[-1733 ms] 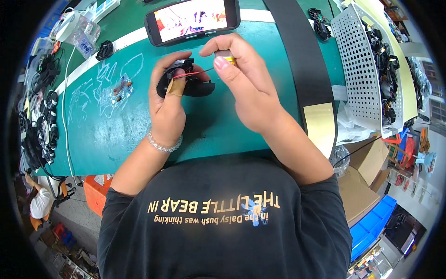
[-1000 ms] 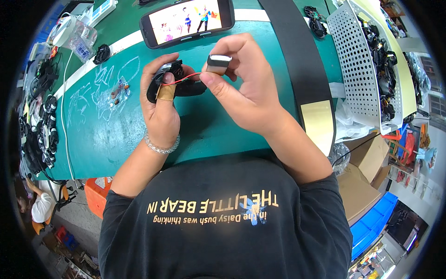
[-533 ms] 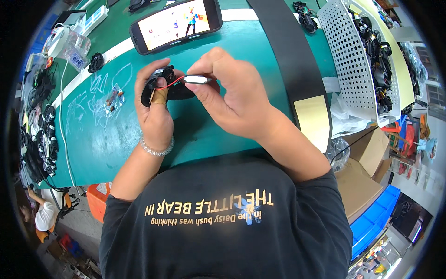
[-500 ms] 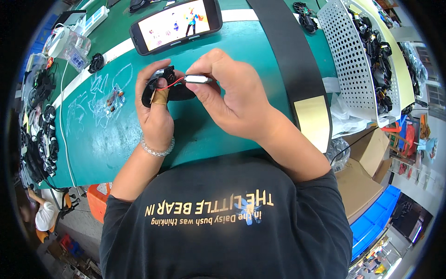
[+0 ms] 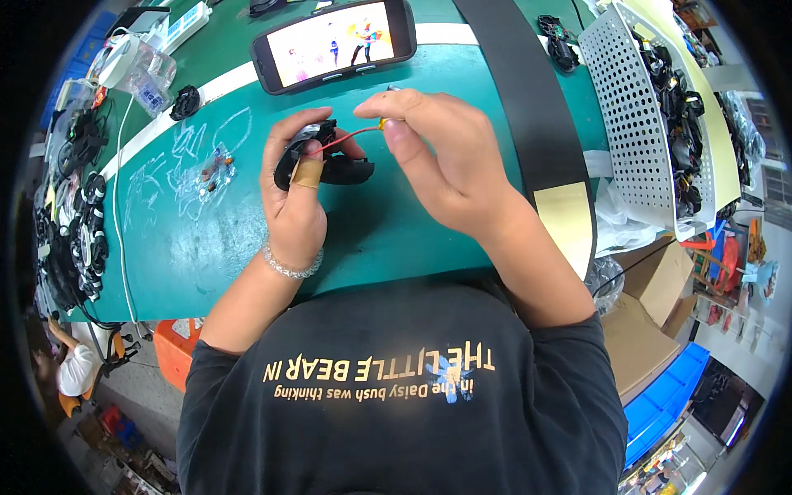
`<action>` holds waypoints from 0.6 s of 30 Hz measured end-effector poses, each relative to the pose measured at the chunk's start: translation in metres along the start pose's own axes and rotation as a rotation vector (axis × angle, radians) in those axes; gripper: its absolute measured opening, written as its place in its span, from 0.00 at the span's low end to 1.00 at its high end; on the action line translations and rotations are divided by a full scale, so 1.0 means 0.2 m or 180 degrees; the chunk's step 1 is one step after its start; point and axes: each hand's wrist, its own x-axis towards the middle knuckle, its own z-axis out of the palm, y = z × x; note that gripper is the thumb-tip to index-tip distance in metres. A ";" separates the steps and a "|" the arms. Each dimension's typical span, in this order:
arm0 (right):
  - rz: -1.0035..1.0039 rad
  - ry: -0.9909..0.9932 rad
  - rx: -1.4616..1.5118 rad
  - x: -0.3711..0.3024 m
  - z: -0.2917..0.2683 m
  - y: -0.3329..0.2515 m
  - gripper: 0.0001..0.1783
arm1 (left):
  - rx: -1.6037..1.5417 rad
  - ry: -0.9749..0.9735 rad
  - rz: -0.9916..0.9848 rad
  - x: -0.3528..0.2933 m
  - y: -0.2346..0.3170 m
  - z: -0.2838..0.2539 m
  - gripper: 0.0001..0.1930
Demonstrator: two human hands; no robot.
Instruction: The person assembles small electronic devices by inserting batteries and connecting wires. They handle the devices one at a time, placing completed units into a white basket and picking up new ones from a pile on the table.
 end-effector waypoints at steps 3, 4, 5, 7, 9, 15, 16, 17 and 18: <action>0.0334 0.0139 -0.0159 0.01 0.04 -0.04 0.09 | -0.0075 0.0006 -0.0016 0.00 0.01 0.00 0.13; 0.0293 0.0151 -0.0264 0.00 0.04 -0.02 0.10 | -0.0092 0.0012 -0.0011 0.00 0.01 0.00 0.13; 0.0253 0.0163 -0.0370 -0.01 0.04 0.01 0.10 | -0.0048 -0.0002 0.0042 0.00 0.01 0.00 0.13; 0.0193 0.0186 -0.0667 -0.01 0.05 0.03 0.10 | 0.0038 -0.0028 0.0146 0.00 -0.01 0.00 0.12; 0.0152 0.0215 -0.1046 0.00 0.05 0.03 0.10 | 0.0061 -0.0043 0.0179 0.00 -0.01 0.00 0.12; 0.0216 0.0260 -0.1041 0.00 0.04 0.05 0.09 | 0.0154 -0.0031 0.0177 0.00 -0.02 0.00 0.12; 0.0247 0.0202 -0.0881 0.00 0.03 0.05 0.09 | 0.0165 -0.0025 0.0175 0.00 -0.02 0.00 0.12; 0.0277 0.0144 -0.0720 0.00 0.03 0.04 0.09 | 0.0116 -0.0025 0.0121 0.00 -0.01 0.01 0.12; 0.0308 0.0086 -0.0558 -0.01 0.03 0.04 0.09 | 0.0068 -0.0026 0.0066 0.00 0.00 0.01 0.11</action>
